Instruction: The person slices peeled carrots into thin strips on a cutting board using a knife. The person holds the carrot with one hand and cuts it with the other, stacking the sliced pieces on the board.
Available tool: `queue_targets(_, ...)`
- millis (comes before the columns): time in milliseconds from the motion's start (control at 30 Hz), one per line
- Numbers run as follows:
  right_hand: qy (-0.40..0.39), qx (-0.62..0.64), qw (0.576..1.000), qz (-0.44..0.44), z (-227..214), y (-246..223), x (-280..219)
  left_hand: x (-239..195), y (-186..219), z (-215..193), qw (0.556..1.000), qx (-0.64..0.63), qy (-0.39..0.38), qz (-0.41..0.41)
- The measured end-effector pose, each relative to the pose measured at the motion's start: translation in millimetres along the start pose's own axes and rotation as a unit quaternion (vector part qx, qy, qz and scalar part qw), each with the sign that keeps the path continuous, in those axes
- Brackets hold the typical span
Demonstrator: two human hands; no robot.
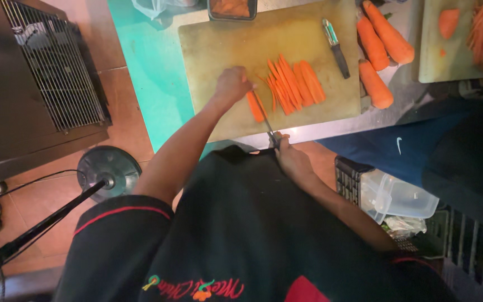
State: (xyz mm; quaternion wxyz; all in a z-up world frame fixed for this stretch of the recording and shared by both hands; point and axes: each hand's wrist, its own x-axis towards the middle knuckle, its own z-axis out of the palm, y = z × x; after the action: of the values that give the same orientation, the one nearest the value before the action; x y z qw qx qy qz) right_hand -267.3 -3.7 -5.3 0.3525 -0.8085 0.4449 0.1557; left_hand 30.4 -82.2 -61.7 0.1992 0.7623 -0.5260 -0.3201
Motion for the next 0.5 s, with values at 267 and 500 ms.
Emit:
queue_targets(267,0.048,0.060,0.996,0.042,-14,2,-11,-58,8,-6,0.984,-0.054,0.063,0.160)
queue_targets(500,0.066,0.065,0.996,0.008,-21,-2,-27,-87,30,-3,0.963,0.008,0.079,0.256)
